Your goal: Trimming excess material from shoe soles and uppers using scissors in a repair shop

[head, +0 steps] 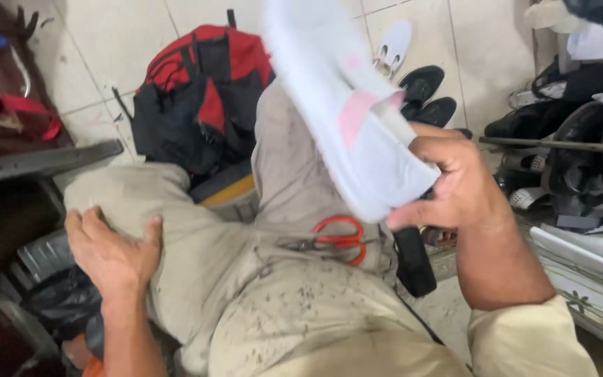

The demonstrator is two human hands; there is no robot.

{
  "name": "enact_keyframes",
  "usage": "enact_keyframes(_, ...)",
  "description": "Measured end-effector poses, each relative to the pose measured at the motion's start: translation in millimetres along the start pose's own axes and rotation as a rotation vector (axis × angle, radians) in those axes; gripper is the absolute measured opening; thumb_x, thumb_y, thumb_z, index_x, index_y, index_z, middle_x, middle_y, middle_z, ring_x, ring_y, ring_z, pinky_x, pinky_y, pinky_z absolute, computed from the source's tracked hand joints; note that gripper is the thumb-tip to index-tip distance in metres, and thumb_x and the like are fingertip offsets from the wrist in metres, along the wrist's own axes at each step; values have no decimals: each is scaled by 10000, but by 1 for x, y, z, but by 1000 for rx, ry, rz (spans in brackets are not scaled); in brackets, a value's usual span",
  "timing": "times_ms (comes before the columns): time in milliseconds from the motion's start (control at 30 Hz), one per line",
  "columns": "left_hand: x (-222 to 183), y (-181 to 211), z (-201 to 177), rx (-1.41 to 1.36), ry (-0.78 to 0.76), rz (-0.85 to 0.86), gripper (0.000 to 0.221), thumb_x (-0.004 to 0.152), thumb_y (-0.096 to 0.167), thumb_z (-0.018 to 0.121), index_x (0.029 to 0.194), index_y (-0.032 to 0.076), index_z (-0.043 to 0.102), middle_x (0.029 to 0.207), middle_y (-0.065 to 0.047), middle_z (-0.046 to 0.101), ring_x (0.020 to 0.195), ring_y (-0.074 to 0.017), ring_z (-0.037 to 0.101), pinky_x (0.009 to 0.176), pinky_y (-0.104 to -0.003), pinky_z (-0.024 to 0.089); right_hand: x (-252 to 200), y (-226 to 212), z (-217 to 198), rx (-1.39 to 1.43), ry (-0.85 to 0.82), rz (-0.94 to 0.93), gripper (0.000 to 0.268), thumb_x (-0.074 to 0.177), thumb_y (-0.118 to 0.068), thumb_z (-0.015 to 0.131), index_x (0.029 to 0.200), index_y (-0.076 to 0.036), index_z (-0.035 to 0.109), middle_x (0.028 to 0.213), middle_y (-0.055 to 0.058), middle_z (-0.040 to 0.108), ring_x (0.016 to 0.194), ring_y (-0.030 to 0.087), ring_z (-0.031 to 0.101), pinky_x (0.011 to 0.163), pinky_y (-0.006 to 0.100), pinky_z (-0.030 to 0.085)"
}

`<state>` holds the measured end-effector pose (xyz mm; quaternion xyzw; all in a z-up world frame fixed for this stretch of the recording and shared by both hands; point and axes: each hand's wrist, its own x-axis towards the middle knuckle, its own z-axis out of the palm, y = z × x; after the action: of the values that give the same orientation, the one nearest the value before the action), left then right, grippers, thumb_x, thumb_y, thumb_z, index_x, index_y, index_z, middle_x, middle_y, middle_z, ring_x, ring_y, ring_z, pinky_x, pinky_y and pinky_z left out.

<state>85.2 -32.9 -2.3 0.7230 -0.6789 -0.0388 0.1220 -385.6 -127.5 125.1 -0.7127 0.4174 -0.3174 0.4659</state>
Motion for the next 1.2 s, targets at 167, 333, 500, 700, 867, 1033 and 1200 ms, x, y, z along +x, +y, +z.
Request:
enact_keyframes(167, 13, 14, 8, 45, -39, -46, 862, 788, 324, 862, 1327, -226, 475, 1390, -507, 428, 1278, -677, 427, 1125, -659, 340, 14, 155, -16, -531, 86, 402, 545, 688, -428, 968, 779, -20, 619, 928, 77, 607, 790, 231, 590, 581, 356, 418)
enact_keyframes(333, 27, 27, 9, 94, -79, -176, 885, 778, 313, 856, 1337, -271, 497, 1421, -510, 415, 1322, -650, 414, 1151, -616, 340, 44, 321, -8, -558, -155, 849, 565, 661, -569, 932, 769, -96, 643, 809, 102, 645, 740, 293, 576, 620, 421, 375)
enact_keyframes(500, 34, 31, 26, 198, 73, -125, 833, 719, 314, 886, 1296, -198, 570, 1421, -404, 505, 1177, -608, 558, 957, -638, 489, 66, 413, -3, -367, -335, 1195, 913, 627, -529, 912, 1386, -101, 640, 1457, 125, 596, 1329, 326, 545, 1064, 351, 420)
enact_keyframes(700, 41, 27, 37, 236, 43, -177, 845, 666, 359, 857, 1223, -214, 583, 1440, -403, 486, 1215, -606, 541, 1024, -628, 466, 77, 473, -14, -380, -31, 1232, 824, 755, -465, 869, 1455, -153, 566, 1494, 123, 557, 1344, 349, 526, 1094, 433, 418)
enact_keyframes(867, 50, 33, 38, 230, 30, -209, 843, 655, 349, 852, 1223, -215, 586, 1444, -399, 480, 1221, -597, 527, 1033, -612, 461, 87, 467, 17, -413, -297, 1204, 940, 812, -381, 846, 1571, -138, 349, 1538, 181, 486, 1388, 392, 482, 1140, 450, 383)
enact_keyframes(1033, 60, 38, 29, 272, -11, -250, 842, 723, 342, 848, 1296, -216, 585, 1413, -417, 479, 1218, -615, 514, 1016, -648, 480, 36, 525, 90, -392, -572, 864, 695, 795, -417, 814, 1391, -150, 575, 1206, 124, 734, 1115, 350, 674, 964, 430, 479)
enact_keyframes(1200, 73, 25, 36, 358, -159, -204, 652, 627, 293, 856, 1222, 41, 764, 1437, -312, 526, 1429, -504, 429, 1209, -545, 284, 31, 460, 73, -257, -471, 531, 568, 977, -88, 492, 1455, 216, 451, 1528, 436, 414, 1457, 573, 334, 1280, 591, 204)
